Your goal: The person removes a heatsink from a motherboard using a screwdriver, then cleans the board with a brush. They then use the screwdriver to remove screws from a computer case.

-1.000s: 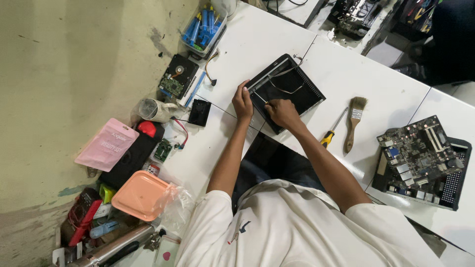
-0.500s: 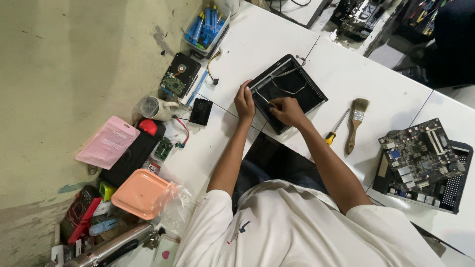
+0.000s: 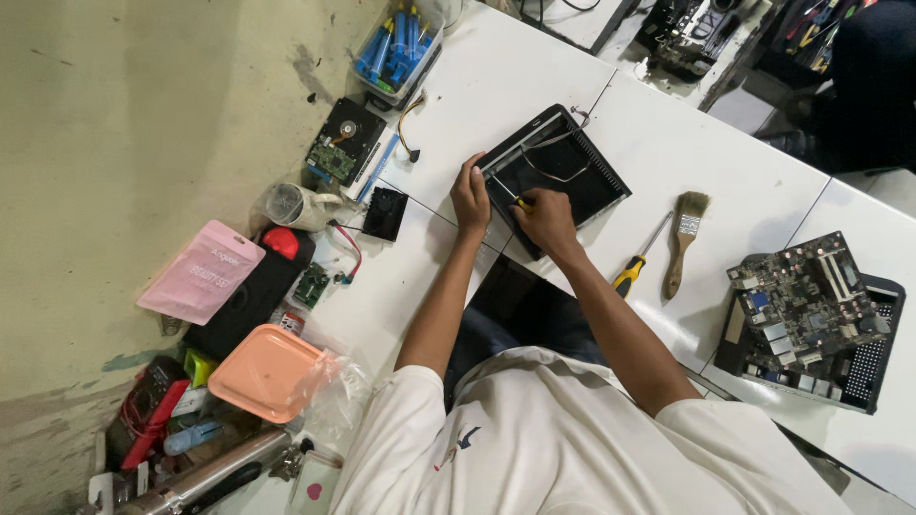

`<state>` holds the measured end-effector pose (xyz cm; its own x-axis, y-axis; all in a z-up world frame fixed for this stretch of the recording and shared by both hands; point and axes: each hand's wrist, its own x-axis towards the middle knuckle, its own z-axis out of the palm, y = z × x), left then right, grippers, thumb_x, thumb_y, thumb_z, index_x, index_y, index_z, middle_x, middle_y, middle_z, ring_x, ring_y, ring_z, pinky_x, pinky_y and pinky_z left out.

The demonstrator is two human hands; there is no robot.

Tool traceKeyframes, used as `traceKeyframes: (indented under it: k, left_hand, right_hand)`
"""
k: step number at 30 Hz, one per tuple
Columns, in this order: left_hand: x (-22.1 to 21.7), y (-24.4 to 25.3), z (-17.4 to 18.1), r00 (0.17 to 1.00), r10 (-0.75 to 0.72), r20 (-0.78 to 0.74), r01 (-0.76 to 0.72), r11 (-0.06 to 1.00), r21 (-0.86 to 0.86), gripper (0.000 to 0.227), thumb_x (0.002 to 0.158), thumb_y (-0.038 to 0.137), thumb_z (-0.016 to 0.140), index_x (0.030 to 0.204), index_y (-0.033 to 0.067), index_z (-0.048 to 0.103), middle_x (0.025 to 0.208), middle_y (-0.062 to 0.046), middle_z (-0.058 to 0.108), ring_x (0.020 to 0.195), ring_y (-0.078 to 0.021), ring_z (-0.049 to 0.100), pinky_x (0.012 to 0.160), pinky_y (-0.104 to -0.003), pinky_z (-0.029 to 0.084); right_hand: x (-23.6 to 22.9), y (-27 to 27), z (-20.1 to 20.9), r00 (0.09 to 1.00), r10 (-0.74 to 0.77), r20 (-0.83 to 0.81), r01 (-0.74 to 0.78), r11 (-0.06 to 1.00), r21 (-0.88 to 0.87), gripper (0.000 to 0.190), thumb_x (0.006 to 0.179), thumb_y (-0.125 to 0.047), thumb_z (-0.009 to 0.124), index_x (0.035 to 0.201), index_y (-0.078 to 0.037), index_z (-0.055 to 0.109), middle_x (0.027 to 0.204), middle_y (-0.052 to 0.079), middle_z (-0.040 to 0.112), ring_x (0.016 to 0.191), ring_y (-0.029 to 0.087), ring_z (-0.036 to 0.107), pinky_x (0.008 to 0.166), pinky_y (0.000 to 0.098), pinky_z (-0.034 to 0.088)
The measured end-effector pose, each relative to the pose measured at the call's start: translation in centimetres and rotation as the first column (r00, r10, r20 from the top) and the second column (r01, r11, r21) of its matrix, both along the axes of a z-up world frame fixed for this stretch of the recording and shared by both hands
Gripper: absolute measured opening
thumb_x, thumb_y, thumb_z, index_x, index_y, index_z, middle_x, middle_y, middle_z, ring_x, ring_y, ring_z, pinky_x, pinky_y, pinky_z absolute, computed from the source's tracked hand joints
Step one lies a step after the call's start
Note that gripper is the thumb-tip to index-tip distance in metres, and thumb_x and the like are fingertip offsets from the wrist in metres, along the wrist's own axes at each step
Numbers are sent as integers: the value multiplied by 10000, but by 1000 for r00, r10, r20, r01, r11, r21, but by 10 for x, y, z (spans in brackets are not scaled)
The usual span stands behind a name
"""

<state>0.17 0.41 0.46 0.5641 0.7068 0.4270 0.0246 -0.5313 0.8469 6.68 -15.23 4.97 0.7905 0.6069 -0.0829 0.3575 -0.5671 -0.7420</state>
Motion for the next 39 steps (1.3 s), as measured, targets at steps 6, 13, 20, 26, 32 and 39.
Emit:
traceKeyframes:
  k: [6, 13, 20, 26, 32, 39]
  left_hand:
    - [0, 0, -3, 1000, -2, -2, 2, 1000, -10, 422, 1161, 273, 387, 1334, 113, 737, 1201, -167, 790, 1099, -395, 764, 967, -490, 602]
    - [-1, 1, -6, 1000, 4, 5, -4, 1000, -3, 406, 1158, 273, 410, 1327, 125, 748, 1206, -152, 793, 1120, -376, 762, 980, -466, 600]
    - [1, 1, -4, 1000, 13, -11, -13, 1000, 2, 404, 1147, 268, 409, 1322, 140, 751, 1187, -148, 800, 1090, -389, 768, 951, -477, 608]
    - [4, 4, -12, 1000, 26, 12, -26, 1000, 17, 405, 1147, 271, 420, 1301, 146, 774, 1168, -138, 809, 1067, -379, 774, 935, -474, 611]
    - [3, 7, -33, 999, 31, 30, -31, 999, 21, 403, 1157, 264, 422, 1296, 143, 781, 1171, -131, 811, 1077, -375, 772, 950, -465, 608]
    - [-1, 1, -22, 1000, -3, 27, 3, 1000, -17, 407, 1151, 283, 396, 1309, 108, 729, 1301, -96, 783, 1185, -283, 766, 995, -376, 582]
  right_hand:
    - [-12, 2, 41, 997, 69, -23, -73, 957, -280, 355, 996, -358, 705, 1229, -97, 765, 1003, 265, 787, 948, 509, 772, 800, 605, 639]
    - [14, -5, -7, 980, 15, -198, -42, 991, -129, 369, 912, -413, 762, 1086, -99, 844, 1012, 207, 808, 1035, 495, 749, 823, 596, 574]
    - [17, -10, 2, 962, 49, -267, -52, 999, -6, 322, 867, -263, 776, 1129, -90, 847, 857, 178, 794, 832, 361, 777, 722, 470, 613]
    - [3, -6, -22, 997, 2, 79, 1, 999, -40, 306, 884, -211, 807, 1172, -110, 841, 962, 185, 815, 871, 452, 774, 725, 517, 643]
    - [2, -4, -44, 969, 11, 247, 11, 996, -86, 261, 917, -223, 775, 1144, -119, 850, 910, 175, 807, 844, 441, 773, 739, 551, 646]
    - [23, -16, 4, 980, 165, -115, -161, 986, 38, 244, 912, -171, 768, 1116, -66, 853, 1081, 79, 840, 942, 160, 777, 806, 332, 581]
